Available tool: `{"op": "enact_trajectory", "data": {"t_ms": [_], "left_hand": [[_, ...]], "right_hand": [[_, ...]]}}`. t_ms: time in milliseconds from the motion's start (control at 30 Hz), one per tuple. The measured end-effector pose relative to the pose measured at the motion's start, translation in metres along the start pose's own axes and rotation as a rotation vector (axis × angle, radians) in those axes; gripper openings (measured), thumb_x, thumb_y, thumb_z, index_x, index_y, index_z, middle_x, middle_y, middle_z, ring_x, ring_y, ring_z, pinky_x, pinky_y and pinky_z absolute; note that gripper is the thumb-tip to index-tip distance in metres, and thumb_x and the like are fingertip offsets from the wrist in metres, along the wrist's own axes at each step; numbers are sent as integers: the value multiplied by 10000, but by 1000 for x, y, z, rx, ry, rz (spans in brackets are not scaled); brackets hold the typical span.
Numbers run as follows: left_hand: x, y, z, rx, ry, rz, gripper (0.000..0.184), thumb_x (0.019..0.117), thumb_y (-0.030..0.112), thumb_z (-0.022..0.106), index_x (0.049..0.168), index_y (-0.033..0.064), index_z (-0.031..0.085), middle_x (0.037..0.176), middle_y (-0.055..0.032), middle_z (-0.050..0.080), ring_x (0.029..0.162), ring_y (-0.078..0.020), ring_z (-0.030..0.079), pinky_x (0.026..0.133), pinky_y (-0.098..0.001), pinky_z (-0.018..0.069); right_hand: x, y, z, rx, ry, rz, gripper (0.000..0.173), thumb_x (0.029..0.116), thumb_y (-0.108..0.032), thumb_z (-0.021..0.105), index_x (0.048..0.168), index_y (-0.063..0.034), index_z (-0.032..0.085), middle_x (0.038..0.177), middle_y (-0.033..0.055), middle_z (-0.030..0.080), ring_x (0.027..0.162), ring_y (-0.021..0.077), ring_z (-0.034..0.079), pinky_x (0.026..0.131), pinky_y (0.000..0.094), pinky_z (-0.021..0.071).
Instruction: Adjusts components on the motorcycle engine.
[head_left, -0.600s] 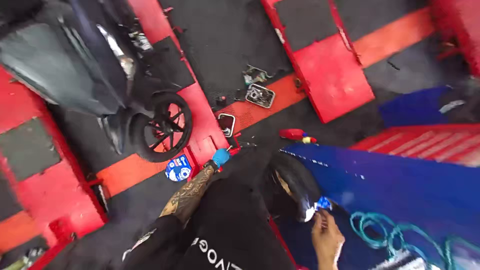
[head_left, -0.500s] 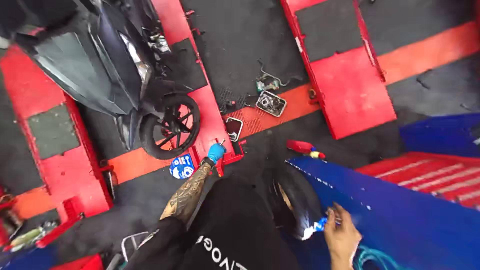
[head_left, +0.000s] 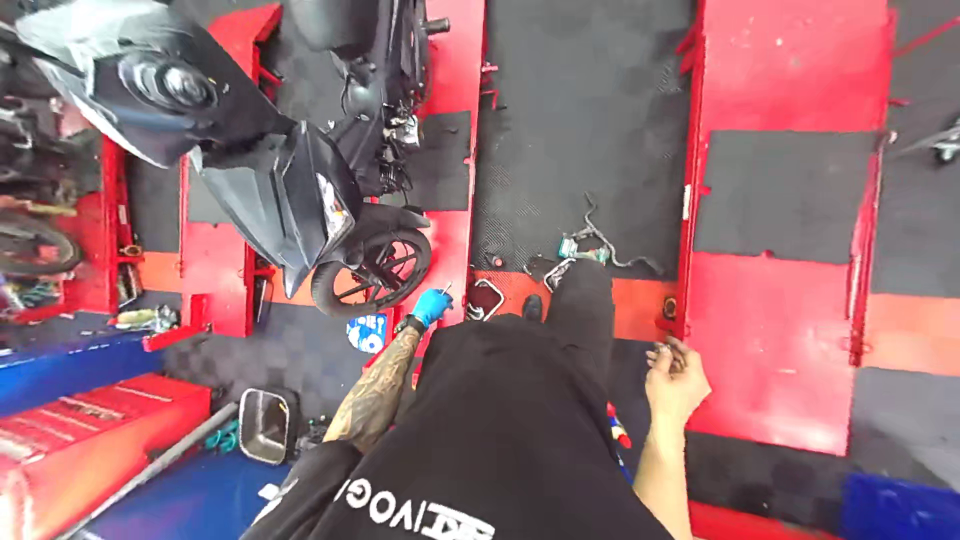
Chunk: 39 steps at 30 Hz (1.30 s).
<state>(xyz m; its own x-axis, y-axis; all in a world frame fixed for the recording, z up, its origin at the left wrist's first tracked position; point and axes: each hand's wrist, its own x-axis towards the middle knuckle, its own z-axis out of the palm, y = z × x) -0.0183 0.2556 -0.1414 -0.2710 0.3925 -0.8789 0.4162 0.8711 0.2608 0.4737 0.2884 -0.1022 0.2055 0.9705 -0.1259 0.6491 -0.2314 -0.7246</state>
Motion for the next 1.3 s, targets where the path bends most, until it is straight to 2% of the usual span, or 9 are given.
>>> {"op": "enact_trajectory", "data": {"t_ms": [167,333,400,533,633,833,1067,1167,1300], "left_hand": [[15,50,-38,-385,195,-99,382,1101,268,401,1281,70,674,1093,-74,761,792,-179,677,708,-397,541],[84,120,-37,-615,220,-188,412,1122,262,359,1292,63,677,1040,-74,770,675,-133,629,626,-345,509],[126,150,-44,-587,181,-250,409,1115,295,390,1275,60,685,1050,-91,759,711,-162,652,672,-383,543],[214,216,-77,-487,103,-468,444,1085,390,458,1207,41,704,1103,-178,739,1028,-328,708,942,-574,542],[239,257,-103,-544,117,-548,410,1076,376,501,1189,45,714,1038,-149,750,985,-289,720,940,-543,554],[269,293,-148,-657,401,-689,410,1035,450,562,936,98,746,762,-50,689,699,-188,659,721,-473,558],[355,294,-115,-528,457,-700,477,1010,523,560,860,103,730,760,-62,701,752,-234,690,746,-530,560],[427,288,-110,-417,502,-618,428,979,482,590,868,90,723,747,-103,695,758,-298,701,716,-562,555],[501,258,-98,-486,747,-518,318,949,364,634,823,82,711,708,-77,677,699,-247,681,665,-507,548]], "right_hand": [[175,-58,47,11,-218,-99,340,1058,-161,504,1322,32,596,1108,179,723,890,200,742,788,395,634],[341,-128,140,77,-419,-245,306,1049,-119,506,1290,40,609,1125,145,731,882,145,738,761,326,635],[406,-151,196,77,-488,-239,307,1048,-122,513,1284,45,617,1118,153,734,886,164,743,769,347,638],[550,-190,348,45,-687,-155,293,1043,-122,533,1282,22,620,1100,126,737,872,148,744,762,338,646],[607,-220,445,-30,-912,-171,287,1040,-143,558,1277,7,622,1086,106,741,884,142,746,776,342,649],[613,-276,613,-104,-1347,-330,282,1054,-211,548,1277,-65,641,1087,50,758,935,119,746,859,353,634],[523,-299,736,147,-1727,-600,236,999,-242,663,1142,-61,714,1039,59,747,931,126,731,857,348,625],[484,-293,772,350,-1799,-728,194,983,-146,641,1120,-41,730,1053,68,753,959,115,733,876,304,624],[447,-281,825,564,-1738,-994,167,957,-111,638,1065,-50,750,977,57,756,912,126,728,826,306,622]]}}
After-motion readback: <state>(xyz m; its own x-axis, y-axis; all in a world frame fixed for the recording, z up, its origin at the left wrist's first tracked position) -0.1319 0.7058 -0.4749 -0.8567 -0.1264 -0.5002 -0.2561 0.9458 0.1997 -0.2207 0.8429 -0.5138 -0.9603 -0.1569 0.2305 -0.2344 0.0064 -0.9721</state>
